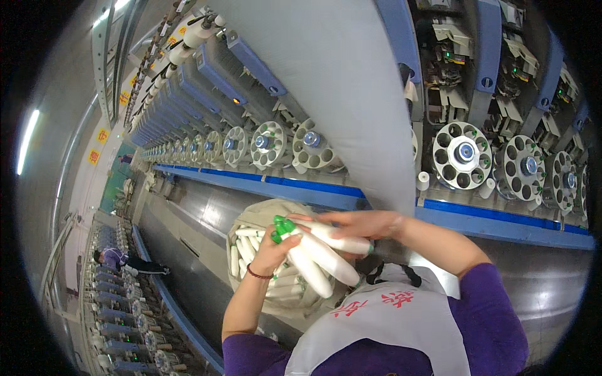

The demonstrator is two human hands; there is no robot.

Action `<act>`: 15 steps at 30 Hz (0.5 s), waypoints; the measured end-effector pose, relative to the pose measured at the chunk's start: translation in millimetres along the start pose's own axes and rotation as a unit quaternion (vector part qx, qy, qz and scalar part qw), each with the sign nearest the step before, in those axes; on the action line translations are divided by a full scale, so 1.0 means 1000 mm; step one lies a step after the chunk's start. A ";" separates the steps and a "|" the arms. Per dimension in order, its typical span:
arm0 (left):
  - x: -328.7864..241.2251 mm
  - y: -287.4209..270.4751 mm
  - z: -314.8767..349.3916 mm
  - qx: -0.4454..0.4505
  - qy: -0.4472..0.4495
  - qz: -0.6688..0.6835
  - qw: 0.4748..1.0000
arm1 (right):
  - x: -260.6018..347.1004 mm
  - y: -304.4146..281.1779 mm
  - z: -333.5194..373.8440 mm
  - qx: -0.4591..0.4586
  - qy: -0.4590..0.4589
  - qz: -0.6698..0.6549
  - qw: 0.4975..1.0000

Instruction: The person repeatedly picks white cylindrical spools from a large cloth bag and places them into circular slots on a row of textile machines. The person occasionally reaches up to adjust a lever or switch on the machine above the spool rack. The task continues along the machine line with the same pick-and-place pattern.

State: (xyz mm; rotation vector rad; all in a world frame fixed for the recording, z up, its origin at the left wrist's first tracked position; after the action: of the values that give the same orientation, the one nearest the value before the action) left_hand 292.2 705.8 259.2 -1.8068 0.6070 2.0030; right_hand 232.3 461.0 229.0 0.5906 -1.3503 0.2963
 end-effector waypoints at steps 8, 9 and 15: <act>0.022 -0.125 -0.038 -0.160 -0.051 0.082 0.982 | -0.099 -0.020 -0.079 -0.361 -0.136 -0.053 0.921; 0.026 -0.135 -0.043 -0.144 -0.030 0.114 0.983 | -0.099 -0.011 -0.101 -0.331 -0.115 -0.072 0.934; 0.032 -0.187 -0.058 -0.187 -0.061 0.156 0.968 | -0.071 -0.023 -0.119 -0.366 0.069 -0.075 0.925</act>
State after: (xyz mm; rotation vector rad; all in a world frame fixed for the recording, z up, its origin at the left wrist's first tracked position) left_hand 438.7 829.7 210.3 -1.8641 0.5295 2.5665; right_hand 327.5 518.2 142.9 0.0361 -1.1597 -0.2894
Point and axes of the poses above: each hand's wrist, its own z-axis away from the middle knuckle, its own y-axis out of the palm, x = y × z, the point moved 1 cm from there along -z, towards the middle knuckle, and after that the axes turned 10 degrees about -x, right-handed, at the moved point
